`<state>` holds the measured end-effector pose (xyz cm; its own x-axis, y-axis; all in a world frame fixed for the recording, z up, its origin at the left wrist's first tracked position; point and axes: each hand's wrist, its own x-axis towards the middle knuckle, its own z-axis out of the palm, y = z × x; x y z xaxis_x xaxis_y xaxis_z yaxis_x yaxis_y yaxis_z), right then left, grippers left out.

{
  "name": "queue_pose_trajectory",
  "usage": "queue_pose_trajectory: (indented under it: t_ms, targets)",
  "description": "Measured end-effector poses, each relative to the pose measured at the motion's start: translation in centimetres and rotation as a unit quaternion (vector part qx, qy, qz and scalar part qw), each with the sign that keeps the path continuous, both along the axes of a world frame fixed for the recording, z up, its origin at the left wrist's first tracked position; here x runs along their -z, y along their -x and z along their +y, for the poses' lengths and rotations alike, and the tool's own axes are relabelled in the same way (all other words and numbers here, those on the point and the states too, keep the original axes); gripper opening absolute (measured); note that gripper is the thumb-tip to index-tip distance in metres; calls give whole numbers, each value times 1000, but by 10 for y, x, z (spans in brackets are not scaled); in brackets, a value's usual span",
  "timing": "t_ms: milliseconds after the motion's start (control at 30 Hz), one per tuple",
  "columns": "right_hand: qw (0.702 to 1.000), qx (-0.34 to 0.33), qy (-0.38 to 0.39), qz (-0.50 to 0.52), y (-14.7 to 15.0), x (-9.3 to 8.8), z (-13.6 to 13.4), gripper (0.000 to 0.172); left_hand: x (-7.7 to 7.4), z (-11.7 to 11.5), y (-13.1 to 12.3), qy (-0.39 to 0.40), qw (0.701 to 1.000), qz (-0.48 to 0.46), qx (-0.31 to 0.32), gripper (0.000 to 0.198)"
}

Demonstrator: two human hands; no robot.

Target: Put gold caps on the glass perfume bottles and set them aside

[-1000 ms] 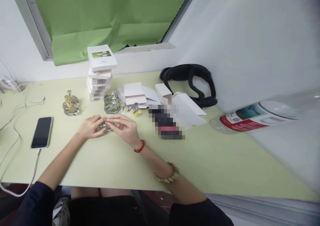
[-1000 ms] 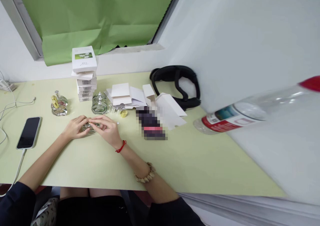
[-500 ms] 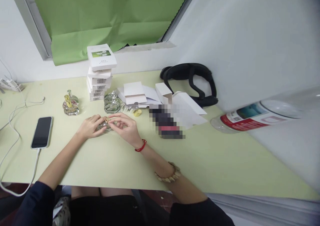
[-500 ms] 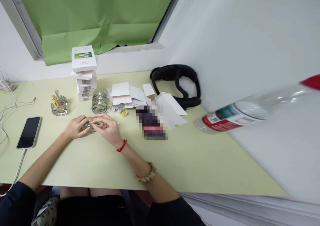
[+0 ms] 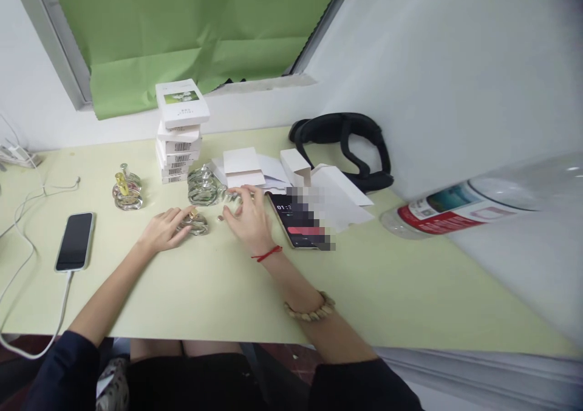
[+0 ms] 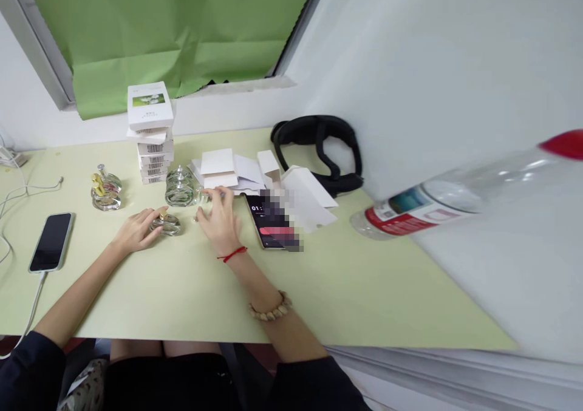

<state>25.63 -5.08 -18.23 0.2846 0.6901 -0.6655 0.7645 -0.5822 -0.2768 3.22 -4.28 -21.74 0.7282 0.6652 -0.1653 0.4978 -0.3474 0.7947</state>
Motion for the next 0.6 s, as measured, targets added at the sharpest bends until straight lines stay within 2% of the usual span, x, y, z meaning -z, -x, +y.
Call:
queue_pose_trajectory:
  t_ms: [100, 233, 367, 500, 600]
  targets:
    - [996, -41, 28, -75, -7, 0, 3, 41, -1, 1, -1, 5, 1000, -14, -15, 38]
    - [981, -94, 100, -138, -9, -2, 5, 33, -2, 2, -1, 0, 1000, -17, -19, 36]
    - [968, -125, 158, -151, -8, -3, 6, 27, -2, 3, -1, -5, 999, -23, -23, 34]
    - [976, -121, 136, -121, -11, -1, 7, 24, -3, 5, -1, -18, 999, -35, -34, 30]
    - [989, -84, 47, -109, -10, 3, 3, 17, -4, 6, -1, -36, 997, -47, -43, 27]
